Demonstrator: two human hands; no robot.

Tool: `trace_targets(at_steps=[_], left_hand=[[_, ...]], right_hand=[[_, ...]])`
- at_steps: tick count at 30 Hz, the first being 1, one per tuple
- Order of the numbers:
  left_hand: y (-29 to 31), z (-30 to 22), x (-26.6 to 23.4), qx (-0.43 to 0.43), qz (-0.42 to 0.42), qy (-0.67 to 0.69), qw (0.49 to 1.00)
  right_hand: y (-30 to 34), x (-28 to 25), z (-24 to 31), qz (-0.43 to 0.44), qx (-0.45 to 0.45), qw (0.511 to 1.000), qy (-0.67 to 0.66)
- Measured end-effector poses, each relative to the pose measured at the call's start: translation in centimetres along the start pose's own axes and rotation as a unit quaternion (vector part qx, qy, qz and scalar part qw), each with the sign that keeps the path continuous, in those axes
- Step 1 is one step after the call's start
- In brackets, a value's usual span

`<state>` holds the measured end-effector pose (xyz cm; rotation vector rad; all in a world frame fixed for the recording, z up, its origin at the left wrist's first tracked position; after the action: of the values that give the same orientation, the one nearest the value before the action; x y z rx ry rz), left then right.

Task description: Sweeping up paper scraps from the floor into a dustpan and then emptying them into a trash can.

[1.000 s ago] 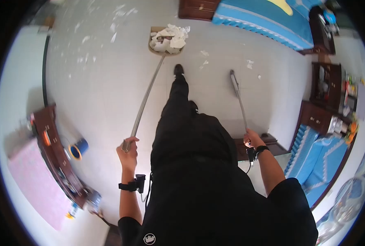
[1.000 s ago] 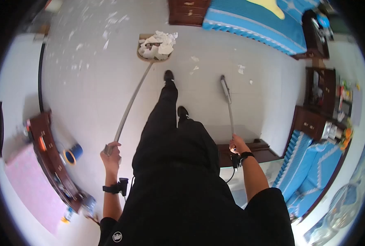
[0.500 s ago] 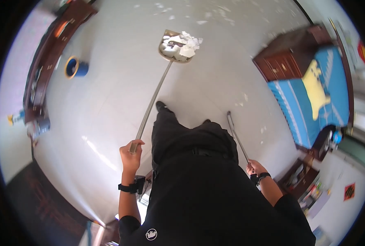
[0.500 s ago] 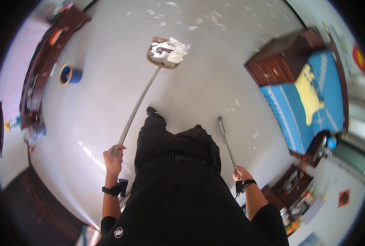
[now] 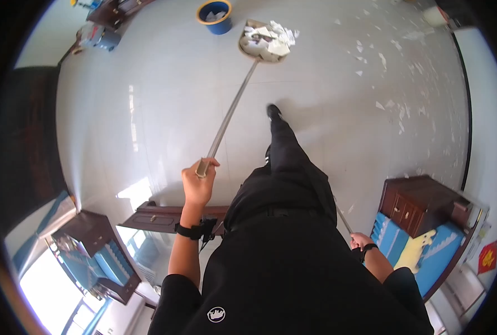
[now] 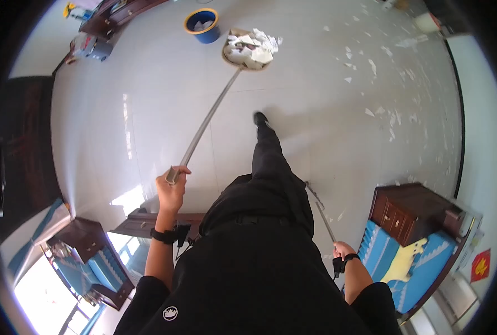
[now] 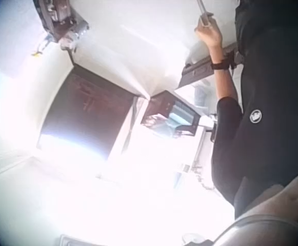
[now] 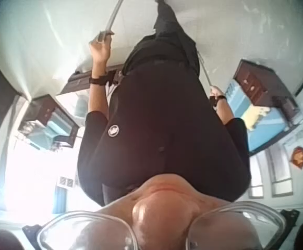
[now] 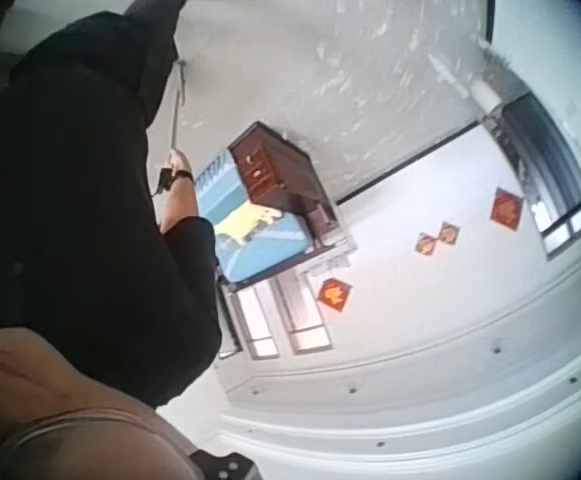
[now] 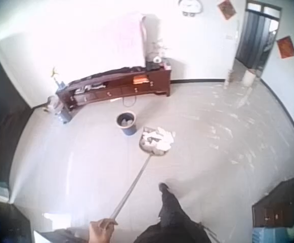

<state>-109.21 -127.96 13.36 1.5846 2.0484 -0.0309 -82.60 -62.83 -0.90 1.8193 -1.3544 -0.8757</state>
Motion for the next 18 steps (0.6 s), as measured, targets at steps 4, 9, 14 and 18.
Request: trace_targets(at_steps=[4, 9, 14, 18], left_hand=[[-7.2, 0.4, -3.5, 0.028, -0.064, -0.023, 0.997], [-19.3, -1.4, -8.2, 0.050, -0.124, -0.081, 0.988], [-32.0, -5.7, -13.3, 0.026, -0.125, -0.128, 0.984], [-40.8, -8.1, -16.4, 0.012, -0.137, -0.157, 0.978]], right_hand=[[2.1, -0.9, 10.2, -0.115, -0.186, 0.901, 0.375], [8.0, 2.6, 23.3, -0.063, -0.226, 0.669, 0.705], [17.4, 5.6, 37.3, -0.099, -0.222, 0.669, 0.703], [24.2, 9.2, 44.4, -0.074, -0.213, 0.562, 0.796]])
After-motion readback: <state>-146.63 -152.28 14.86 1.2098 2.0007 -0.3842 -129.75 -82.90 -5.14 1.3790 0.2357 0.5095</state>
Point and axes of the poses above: each hand's wrist, its own y-axis away from the middle knuckle, its own x-axis out of the palm, z = x × y, the point moved 4 cm from there along -y, towards the middle knuckle
